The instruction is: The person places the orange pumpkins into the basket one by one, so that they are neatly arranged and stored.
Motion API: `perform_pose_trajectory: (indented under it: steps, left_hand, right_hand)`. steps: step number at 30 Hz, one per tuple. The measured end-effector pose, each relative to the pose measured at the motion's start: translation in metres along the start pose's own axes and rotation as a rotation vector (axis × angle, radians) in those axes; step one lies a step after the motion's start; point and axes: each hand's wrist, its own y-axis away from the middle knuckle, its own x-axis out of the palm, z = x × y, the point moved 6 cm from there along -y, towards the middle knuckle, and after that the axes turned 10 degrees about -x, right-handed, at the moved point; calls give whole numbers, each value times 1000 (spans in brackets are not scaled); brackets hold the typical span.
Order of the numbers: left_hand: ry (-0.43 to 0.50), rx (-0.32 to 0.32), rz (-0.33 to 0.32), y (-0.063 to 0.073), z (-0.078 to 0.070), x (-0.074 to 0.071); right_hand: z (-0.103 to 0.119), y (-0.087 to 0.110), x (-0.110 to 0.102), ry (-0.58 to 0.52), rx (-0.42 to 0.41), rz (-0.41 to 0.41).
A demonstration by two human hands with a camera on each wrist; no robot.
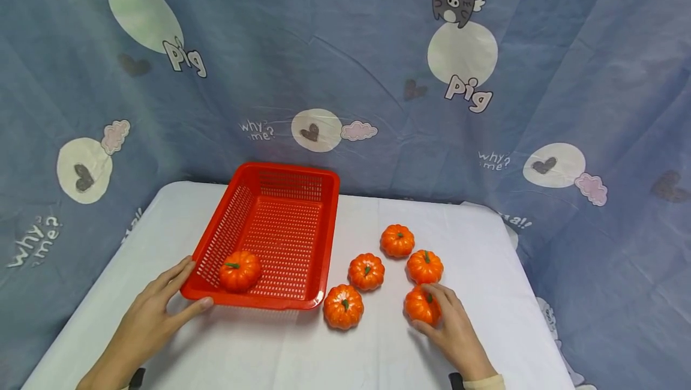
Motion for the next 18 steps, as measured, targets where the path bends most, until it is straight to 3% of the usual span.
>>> perform_pose_trajectory:
  steps: [11,18]
  left_hand:
    - [16,7,-11,1,0,0]
    - [21,1,-10,1,0,0]
  right_hand:
    - [-5,-2,1,12,90,53]
    - [-6,-2,1,31,86,49]
